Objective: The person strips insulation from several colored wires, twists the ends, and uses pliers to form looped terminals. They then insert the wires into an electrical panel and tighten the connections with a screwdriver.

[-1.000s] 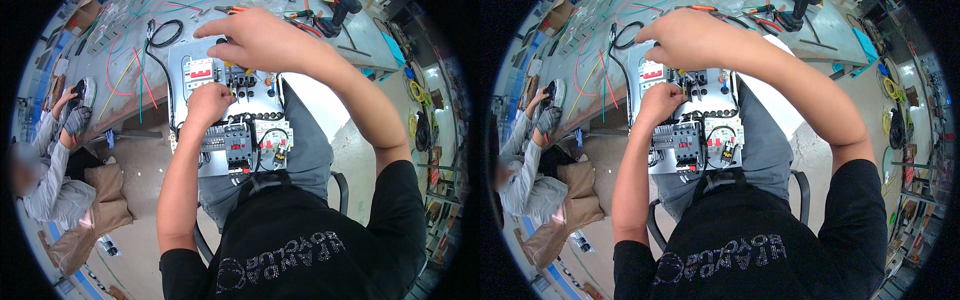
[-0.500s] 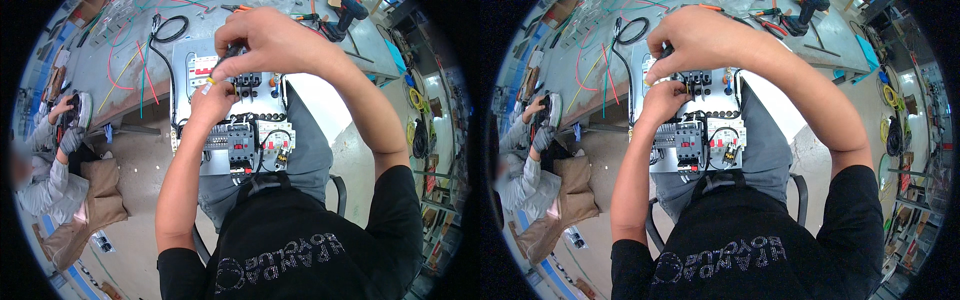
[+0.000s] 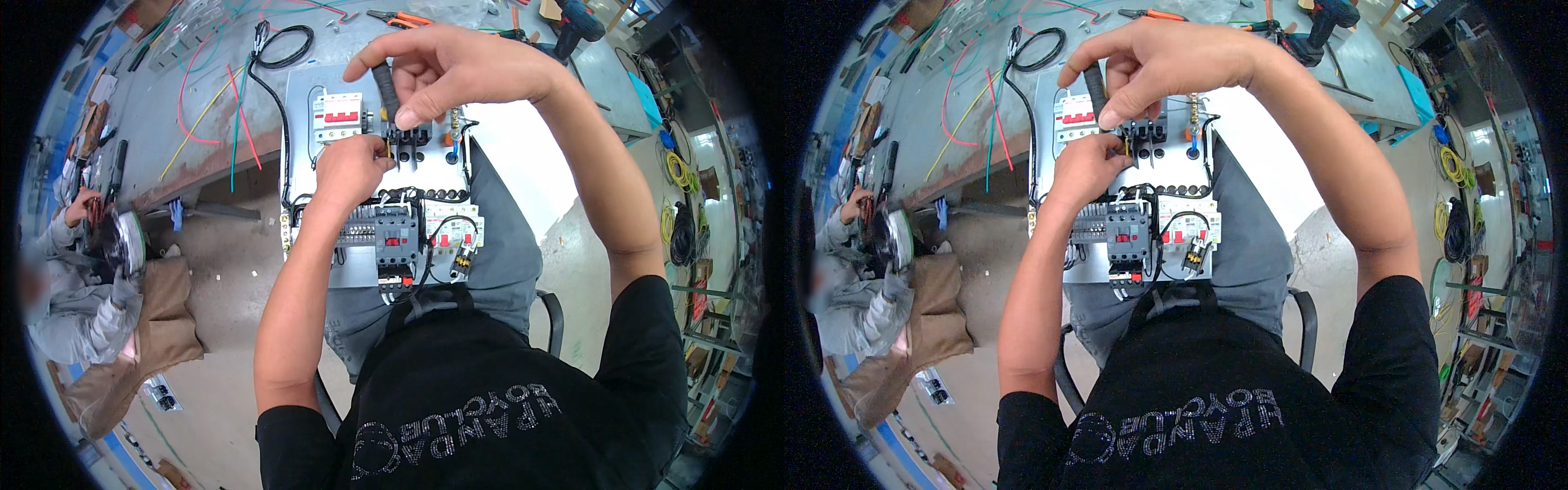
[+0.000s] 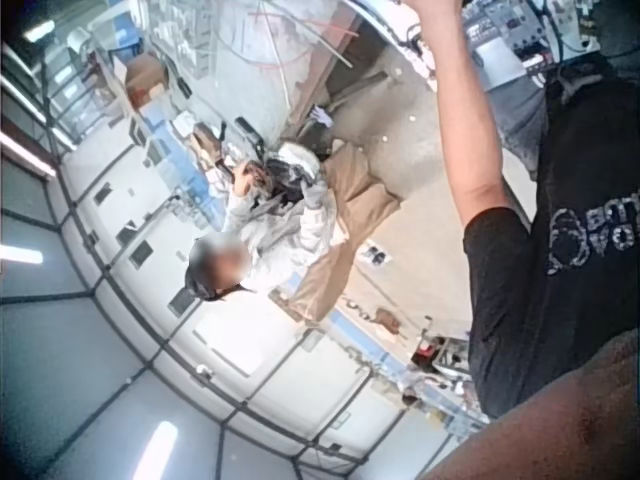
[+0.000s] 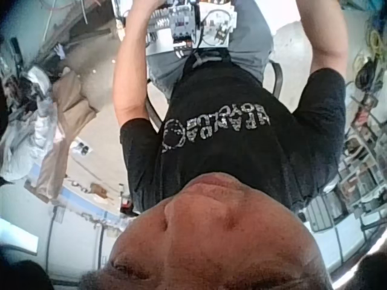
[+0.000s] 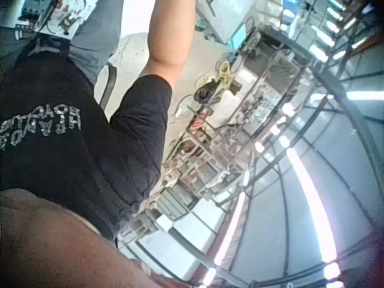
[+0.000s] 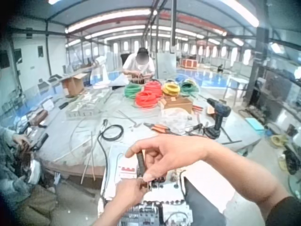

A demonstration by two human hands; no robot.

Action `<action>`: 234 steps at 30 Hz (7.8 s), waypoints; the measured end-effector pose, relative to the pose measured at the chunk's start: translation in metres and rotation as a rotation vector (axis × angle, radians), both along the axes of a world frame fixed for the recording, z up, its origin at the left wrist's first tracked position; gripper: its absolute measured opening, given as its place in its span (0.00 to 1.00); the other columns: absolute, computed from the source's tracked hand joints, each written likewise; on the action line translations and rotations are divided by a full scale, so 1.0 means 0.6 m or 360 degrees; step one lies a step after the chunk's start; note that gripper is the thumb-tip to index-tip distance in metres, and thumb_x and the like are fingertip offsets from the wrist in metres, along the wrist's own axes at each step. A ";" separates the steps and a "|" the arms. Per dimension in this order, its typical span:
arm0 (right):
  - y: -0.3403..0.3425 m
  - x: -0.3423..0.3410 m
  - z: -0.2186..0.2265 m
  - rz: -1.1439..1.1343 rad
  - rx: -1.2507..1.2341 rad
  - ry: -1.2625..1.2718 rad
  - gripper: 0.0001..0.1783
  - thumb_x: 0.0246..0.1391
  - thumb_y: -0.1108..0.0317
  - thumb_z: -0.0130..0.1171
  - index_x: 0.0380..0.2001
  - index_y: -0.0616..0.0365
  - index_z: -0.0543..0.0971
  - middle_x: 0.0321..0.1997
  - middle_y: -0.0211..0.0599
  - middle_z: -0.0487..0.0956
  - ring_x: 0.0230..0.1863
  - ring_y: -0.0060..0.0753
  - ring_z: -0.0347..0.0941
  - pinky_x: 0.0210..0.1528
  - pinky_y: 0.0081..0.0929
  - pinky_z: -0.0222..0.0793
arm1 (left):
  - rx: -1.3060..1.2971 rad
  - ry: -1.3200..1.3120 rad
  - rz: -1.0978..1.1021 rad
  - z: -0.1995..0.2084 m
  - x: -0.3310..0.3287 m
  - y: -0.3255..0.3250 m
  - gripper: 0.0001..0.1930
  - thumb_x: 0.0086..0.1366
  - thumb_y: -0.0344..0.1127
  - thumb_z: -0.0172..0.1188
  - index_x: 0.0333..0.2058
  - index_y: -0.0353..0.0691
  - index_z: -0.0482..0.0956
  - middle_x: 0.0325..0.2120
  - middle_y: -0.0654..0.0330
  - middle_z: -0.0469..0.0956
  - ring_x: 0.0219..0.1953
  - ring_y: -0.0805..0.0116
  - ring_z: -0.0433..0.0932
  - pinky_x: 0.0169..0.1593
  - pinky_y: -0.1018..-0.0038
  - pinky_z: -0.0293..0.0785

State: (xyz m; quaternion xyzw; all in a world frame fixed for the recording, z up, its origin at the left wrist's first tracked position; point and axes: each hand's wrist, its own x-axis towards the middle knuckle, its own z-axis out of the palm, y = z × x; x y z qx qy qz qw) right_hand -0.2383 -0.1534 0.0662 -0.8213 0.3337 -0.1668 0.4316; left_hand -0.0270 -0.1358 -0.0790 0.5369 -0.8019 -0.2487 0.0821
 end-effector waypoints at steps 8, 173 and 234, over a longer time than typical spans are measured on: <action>0.040 0.041 0.037 -0.0424 -0.1189 0.0536 0.27 0.55 0.42 0.69 0.28 0.60 0.86 0.37 0.49 0.79 0.47 0.54 0.77 0.48 0.47 0.74 | -0.0001 -0.0036 0.0000 -0.006 0.003 -0.001 0.13 0.61 0.45 0.70 0.40 0.45 0.88 0.30 0.53 0.86 0.38 0.49 0.85 0.43 0.56 0.78; 0.071 0.083 -0.044 -0.0315 -0.1485 0.0339 0.15 0.44 0.76 0.63 0.38 0.53 0.81 0.32 0.38 0.74 0.40 0.45 0.75 0.39 0.43 0.73 | -0.1178 0.0469 0.0220 0.012 0.175 -0.104 0.19 0.64 0.34 0.67 0.53 0.38 0.80 0.51 0.48 0.81 0.51 0.45 0.81 0.54 0.55 0.77; 0.146 0.083 0.008 -0.0682 0.0416 -0.1768 0.23 0.71 0.57 0.59 0.55 0.66 0.83 0.49 0.42 0.86 0.39 0.19 0.75 0.43 0.22 0.73 | -0.0209 0.1694 0.0087 0.189 0.044 0.165 0.15 0.76 0.30 0.59 0.58 0.32 0.78 0.25 0.66 0.77 0.21 0.86 0.65 0.24 0.85 0.56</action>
